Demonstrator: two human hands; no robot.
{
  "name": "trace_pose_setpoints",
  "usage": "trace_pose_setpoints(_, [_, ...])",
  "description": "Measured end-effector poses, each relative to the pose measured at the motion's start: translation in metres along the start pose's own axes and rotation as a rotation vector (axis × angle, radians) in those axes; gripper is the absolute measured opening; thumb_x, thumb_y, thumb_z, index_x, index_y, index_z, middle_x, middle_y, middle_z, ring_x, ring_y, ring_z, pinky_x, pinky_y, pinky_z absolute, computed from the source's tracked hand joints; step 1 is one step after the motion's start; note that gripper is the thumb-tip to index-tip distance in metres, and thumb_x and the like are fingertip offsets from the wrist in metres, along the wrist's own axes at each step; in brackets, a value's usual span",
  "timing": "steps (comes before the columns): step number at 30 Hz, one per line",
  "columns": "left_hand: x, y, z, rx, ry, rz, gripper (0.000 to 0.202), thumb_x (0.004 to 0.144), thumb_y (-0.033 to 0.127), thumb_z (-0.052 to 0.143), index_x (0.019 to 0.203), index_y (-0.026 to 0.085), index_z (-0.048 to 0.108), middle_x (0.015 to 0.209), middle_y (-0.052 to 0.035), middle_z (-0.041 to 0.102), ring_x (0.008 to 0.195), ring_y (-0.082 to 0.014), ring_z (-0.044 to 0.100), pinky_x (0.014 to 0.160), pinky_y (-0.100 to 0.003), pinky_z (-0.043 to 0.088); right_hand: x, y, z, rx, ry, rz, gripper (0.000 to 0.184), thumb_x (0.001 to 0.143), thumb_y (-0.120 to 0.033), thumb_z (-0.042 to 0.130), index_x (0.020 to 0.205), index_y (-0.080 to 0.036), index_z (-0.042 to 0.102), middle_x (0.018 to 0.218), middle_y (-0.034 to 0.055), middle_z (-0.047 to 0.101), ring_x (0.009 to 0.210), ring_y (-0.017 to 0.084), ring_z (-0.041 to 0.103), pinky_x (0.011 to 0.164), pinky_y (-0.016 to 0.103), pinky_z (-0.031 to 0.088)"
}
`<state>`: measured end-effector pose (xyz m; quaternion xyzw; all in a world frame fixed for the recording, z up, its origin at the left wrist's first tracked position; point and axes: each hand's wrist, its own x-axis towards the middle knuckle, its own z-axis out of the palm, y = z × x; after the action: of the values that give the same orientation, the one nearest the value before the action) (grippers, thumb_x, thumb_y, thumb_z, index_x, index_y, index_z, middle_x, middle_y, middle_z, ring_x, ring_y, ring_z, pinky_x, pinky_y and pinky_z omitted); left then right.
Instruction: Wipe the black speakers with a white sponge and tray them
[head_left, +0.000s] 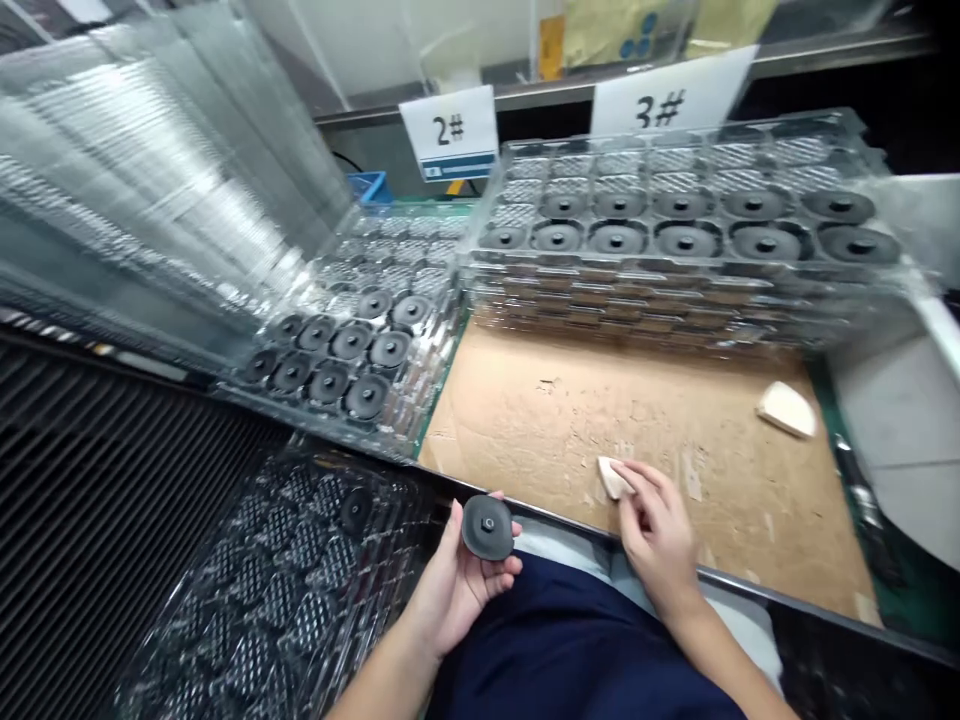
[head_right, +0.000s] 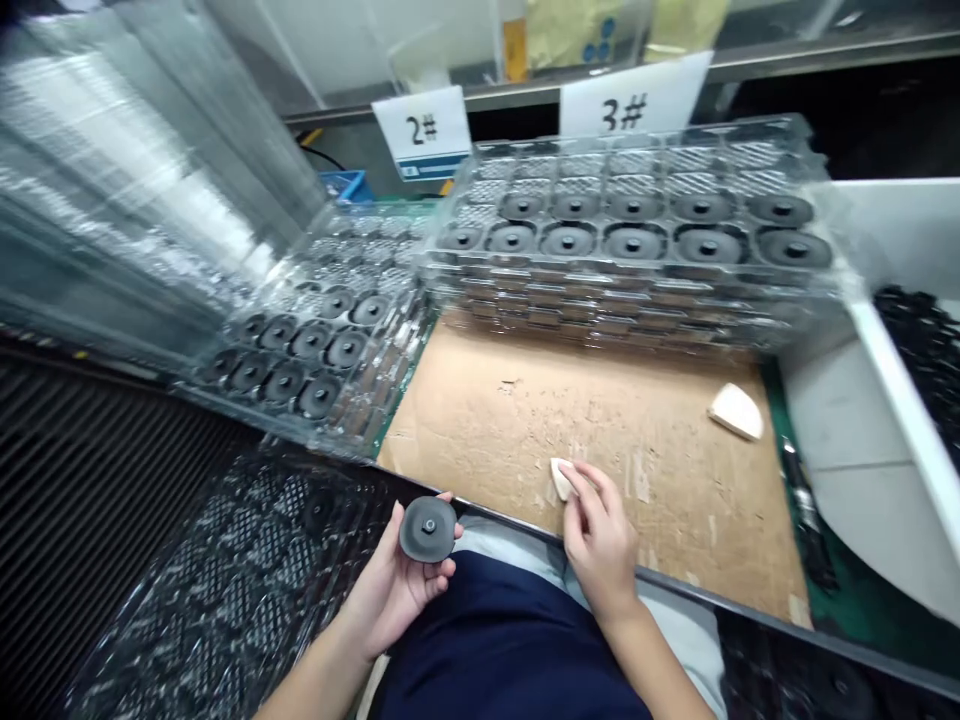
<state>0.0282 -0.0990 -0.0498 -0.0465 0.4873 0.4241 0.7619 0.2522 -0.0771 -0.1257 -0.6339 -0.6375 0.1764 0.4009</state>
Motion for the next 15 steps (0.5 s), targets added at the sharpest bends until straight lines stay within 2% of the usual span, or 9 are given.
trace_pose_setpoints(3, [-0.005, 0.000, -0.030, -0.105, 0.130, 0.098, 0.041, 0.092, 0.038, 0.043, 0.128, 0.019, 0.044, 0.094, -0.0113, 0.070, 0.065, -0.0179, 0.070, 0.057, -0.025, 0.055, -0.004, 0.005, 0.003, -0.031, 0.048, -0.076, 0.027, 0.089, -0.023, 0.047, 0.112, -0.019, 0.062, 0.113, 0.0133, 0.057, 0.086, 0.021, 0.061, 0.067, 0.032, 0.052])
trace_pose_setpoints(6, [-0.008, -0.002, -0.053, -0.221, 0.188, 0.150, 0.038, 0.091, 0.035, 0.047, 0.125, 0.018, 0.043, 0.094, -0.0097, 0.068, 0.074, -0.0200, 0.071, 0.062, -0.025, 0.055, -0.006, 0.010, 0.006, -0.075, 0.096, -0.146, 0.027, 0.088, -0.024, 0.049, 0.110, -0.018, 0.063, 0.109, 0.0139, 0.058, 0.082, 0.021, 0.062, 0.065, 0.032, 0.052])
trace_pose_setpoints(11, [-0.007, -0.011, -0.079, -0.365, 0.173, 0.195, 0.037, 0.086, 0.028, 0.058, 0.119, 0.020, 0.045, 0.093, -0.0099, 0.066, 0.082, -0.0259, 0.071, 0.067, -0.028, 0.056, -0.006, 0.012, 0.007, -0.178, 0.157, -0.256, 0.028, 0.087, -0.027, 0.047, 0.105, -0.016, 0.065, 0.101, 0.0144, 0.060, 0.088, 0.026, 0.061, 0.075, 0.040, 0.052])
trace_pose_setpoints(15, [-0.011, -0.014, -0.100, -0.439, 0.122, 0.222, 0.032, 0.083, 0.023, 0.061, 0.112, 0.018, 0.049, 0.089, -0.0097, 0.065, 0.086, -0.0296, 0.070, 0.071, -0.033, 0.055, -0.007, 0.015, 0.008, -0.212, 0.197, -0.307, 0.035, 0.087, -0.035, 0.045, 0.104, -0.013, 0.067, 0.094, 0.0165, 0.061, 0.087, 0.031, 0.060, 0.078, 0.046, 0.049])
